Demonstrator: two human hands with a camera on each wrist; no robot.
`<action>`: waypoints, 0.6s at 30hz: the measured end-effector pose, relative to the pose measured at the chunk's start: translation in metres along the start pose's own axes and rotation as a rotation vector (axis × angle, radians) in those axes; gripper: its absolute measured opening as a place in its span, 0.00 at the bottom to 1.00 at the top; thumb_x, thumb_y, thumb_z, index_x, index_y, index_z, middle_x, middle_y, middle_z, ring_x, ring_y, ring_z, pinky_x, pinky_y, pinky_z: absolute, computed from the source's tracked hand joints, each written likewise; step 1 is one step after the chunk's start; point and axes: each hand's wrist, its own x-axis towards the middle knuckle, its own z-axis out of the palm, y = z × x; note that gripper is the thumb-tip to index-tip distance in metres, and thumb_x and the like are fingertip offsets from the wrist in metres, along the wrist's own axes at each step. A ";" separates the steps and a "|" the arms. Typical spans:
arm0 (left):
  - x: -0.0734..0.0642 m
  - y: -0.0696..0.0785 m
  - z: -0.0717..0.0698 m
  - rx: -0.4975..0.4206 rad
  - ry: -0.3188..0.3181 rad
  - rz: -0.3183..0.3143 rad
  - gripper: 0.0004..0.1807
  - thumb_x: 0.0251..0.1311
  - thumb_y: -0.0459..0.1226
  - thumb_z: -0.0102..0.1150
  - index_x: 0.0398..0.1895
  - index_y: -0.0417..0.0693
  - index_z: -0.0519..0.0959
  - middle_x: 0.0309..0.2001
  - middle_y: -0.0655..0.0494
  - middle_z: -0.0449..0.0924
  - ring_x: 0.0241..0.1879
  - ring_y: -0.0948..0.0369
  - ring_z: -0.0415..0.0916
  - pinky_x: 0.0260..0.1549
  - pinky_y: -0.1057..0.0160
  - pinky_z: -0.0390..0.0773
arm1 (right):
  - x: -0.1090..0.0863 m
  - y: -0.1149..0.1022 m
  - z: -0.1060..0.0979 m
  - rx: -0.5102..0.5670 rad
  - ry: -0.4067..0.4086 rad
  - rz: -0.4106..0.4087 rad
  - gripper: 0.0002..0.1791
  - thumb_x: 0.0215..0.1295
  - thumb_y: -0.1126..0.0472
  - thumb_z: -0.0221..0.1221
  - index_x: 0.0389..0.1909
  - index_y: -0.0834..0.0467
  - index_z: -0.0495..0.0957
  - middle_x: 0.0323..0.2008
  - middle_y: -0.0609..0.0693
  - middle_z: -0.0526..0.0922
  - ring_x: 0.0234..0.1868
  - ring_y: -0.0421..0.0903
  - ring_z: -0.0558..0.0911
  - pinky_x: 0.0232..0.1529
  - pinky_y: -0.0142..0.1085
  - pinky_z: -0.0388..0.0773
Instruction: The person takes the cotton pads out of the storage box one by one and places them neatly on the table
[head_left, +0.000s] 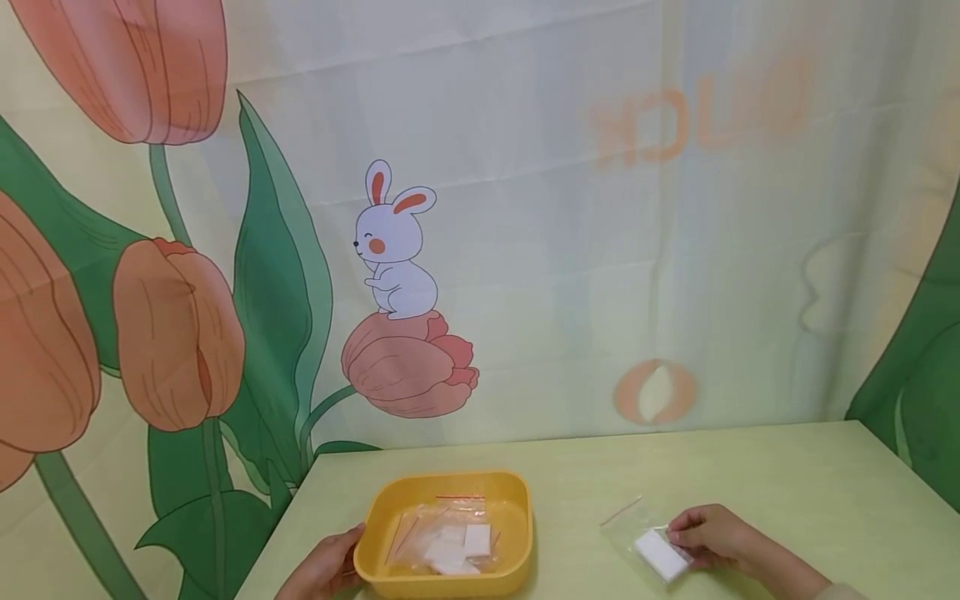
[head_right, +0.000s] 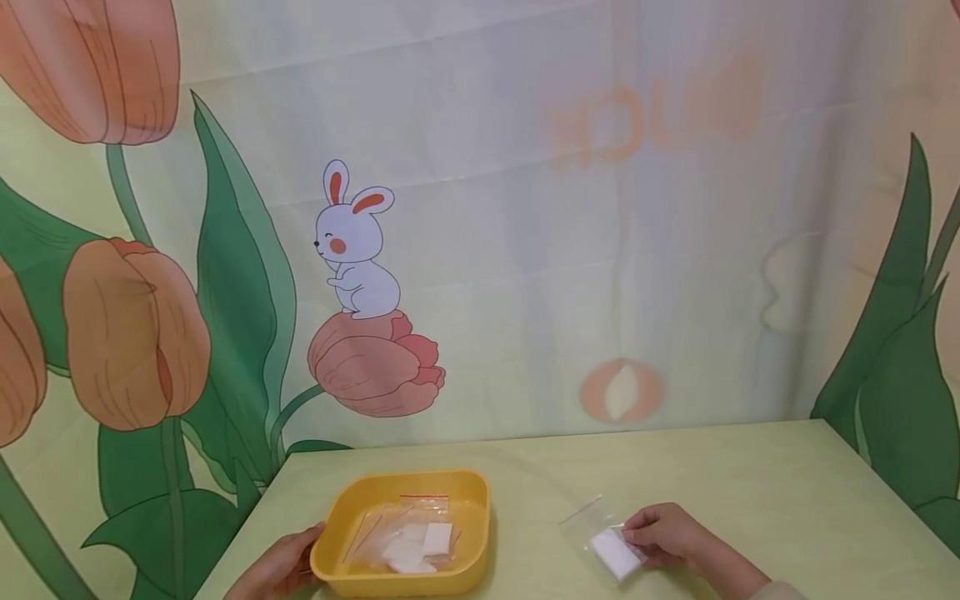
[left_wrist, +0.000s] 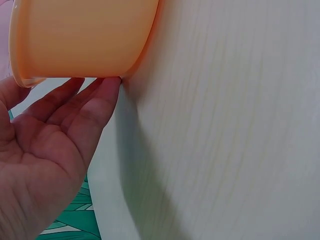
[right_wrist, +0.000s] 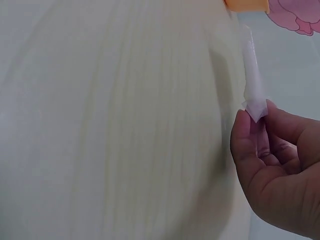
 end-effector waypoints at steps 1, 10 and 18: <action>-0.003 0.003 0.003 0.014 0.010 0.000 0.32 0.83 0.49 0.38 0.72 0.28 0.62 0.46 0.48 0.83 0.42 0.55 0.77 0.44 0.62 0.81 | 0.001 0.000 0.001 -0.008 0.012 0.002 0.05 0.69 0.70 0.61 0.42 0.69 0.81 0.31 0.47 0.80 0.29 0.39 0.77 0.29 0.28 0.80; 0.017 -0.013 -0.009 -0.014 -0.034 -0.002 0.31 0.83 0.50 0.37 0.71 0.31 0.65 0.46 0.48 0.84 0.42 0.54 0.78 0.44 0.60 0.82 | 0.006 0.000 0.010 -0.077 0.107 0.041 0.06 0.67 0.71 0.62 0.41 0.70 0.82 0.28 0.49 0.80 0.28 0.40 0.77 0.27 0.29 0.81; 0.017 -0.014 -0.011 -0.001 -0.024 0.005 0.32 0.82 0.51 0.39 0.71 0.30 0.66 0.45 0.48 0.84 0.41 0.54 0.78 0.43 0.60 0.81 | 0.008 -0.001 0.012 -0.108 0.126 0.027 0.06 0.65 0.70 0.64 0.40 0.70 0.82 0.27 0.48 0.80 0.27 0.40 0.78 0.27 0.29 0.81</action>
